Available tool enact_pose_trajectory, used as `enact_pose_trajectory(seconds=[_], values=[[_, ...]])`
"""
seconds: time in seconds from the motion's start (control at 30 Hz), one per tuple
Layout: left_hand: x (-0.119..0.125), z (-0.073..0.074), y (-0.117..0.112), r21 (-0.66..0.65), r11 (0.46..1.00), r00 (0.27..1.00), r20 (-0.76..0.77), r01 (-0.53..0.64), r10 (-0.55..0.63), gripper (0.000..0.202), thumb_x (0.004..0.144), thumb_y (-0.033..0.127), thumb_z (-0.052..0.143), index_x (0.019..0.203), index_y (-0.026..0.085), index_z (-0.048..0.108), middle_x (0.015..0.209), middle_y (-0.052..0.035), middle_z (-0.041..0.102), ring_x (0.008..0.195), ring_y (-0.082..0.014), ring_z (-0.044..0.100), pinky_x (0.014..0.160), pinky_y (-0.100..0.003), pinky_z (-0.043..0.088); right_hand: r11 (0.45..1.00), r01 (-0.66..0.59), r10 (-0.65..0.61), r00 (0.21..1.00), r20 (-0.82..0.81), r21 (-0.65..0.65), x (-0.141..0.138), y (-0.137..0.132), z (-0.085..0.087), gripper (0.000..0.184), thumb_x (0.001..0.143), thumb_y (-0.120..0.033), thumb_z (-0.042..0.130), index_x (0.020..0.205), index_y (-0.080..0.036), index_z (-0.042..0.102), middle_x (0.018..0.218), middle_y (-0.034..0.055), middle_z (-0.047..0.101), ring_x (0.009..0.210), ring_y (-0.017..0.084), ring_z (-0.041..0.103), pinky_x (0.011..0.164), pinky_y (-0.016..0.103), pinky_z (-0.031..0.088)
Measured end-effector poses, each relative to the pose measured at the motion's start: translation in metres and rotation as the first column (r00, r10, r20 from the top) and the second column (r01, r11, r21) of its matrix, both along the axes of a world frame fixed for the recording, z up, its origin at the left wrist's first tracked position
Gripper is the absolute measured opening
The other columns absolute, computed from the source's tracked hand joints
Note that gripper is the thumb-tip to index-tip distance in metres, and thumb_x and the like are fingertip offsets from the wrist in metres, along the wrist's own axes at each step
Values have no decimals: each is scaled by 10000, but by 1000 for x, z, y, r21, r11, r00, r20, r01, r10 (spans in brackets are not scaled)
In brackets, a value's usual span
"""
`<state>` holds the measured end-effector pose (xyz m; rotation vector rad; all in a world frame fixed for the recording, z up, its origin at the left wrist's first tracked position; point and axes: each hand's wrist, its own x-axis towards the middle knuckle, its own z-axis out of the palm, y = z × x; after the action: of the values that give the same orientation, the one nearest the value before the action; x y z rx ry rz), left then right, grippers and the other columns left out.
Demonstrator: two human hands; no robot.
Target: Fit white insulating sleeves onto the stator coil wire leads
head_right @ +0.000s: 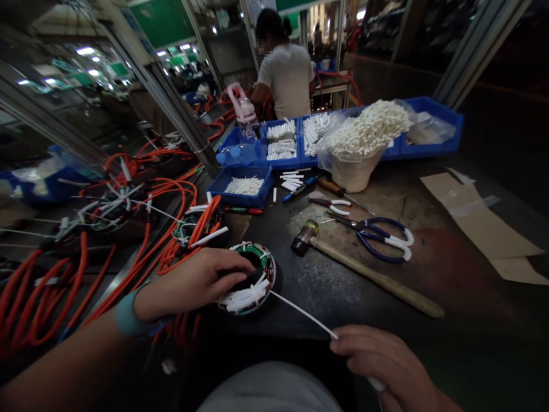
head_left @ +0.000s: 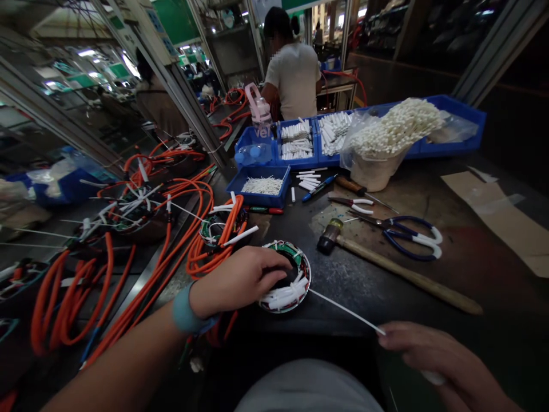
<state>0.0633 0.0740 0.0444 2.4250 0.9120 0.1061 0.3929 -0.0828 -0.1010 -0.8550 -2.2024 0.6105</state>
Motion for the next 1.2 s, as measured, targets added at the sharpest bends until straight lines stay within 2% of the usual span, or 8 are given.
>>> enact_pose_trajectory(seconds=[0.23,0.43,0.6,0.73,0.83,0.9,1.0,1.2], values=[[4,3,2,-17,999,995,-95,33,-34,225,903,194,460,1042,202,638,1021,-8,675,916,-133,614,811,-203,419,998,20,-15,997,-72,62,-12,10,18,269,941,-223,369,1196,-232,456,1097,81,649,1127,200,565,860,310,541],[16,2,5,138,985,920,-390,104,-43,97,804,191,583,793,214,676,733,-4,672,694,-154,616,606,-225,400,993,-70,87,982,-170,99,-61,59,42,234,943,-194,347,1102,-207,518,1121,85,646,1128,159,562,901,278,496],[10,4,-7,318,944,995,-18,-86,96,84,800,287,636,812,241,705,984,-26,651,879,-175,600,763,-273,444,994,-34,1,952,-306,-104,-108,90,51,225,899,-135,420,965,-200,626,1045,71,658,974,127,619,847,239,490],[12,-8,-16,116,993,967,253,9,-38,63,819,209,613,838,187,669,967,-39,655,890,-135,599,814,-242,456,867,-12,-275,822,-498,-498,-128,94,50,131,800,-280,637,882,-182,611,815,38,654,757,129,631,707,238,521],[16,-17,-14,147,988,973,214,56,-87,101,853,202,566,884,182,661,836,-28,665,794,-127,600,724,-225,454,717,-158,-421,679,-602,-679,-132,92,48,271,700,-308,739,820,-180,532,796,12,636,722,111,627,697,228,528],[16,-19,-11,260,964,984,154,44,-87,124,864,200,546,878,186,668,831,-34,661,780,-132,595,685,-224,439,669,-254,-447,613,-652,-698,-132,90,47,294,687,-298,753,794,-181,506,806,1,631,735,100,627,731,233,529],[14,-17,-8,350,936,988,125,42,-92,119,858,177,547,848,183,666,819,-27,661,768,-126,591,664,-216,426,659,-286,-451,589,-670,-695,-132,89,47,279,694,-284,750,776,-179,505,811,-7,628,738,91,621,738,229,524],[20,-15,-14,378,918,975,128,120,-180,167,889,204,508,871,190,674,811,-32,667,751,-125,592,653,-222,427,691,-145,-444,689,-573,-709,-133,92,48,307,670,-341,753,760,-176,510,796,8,611,728,108,588,708,233,493]])
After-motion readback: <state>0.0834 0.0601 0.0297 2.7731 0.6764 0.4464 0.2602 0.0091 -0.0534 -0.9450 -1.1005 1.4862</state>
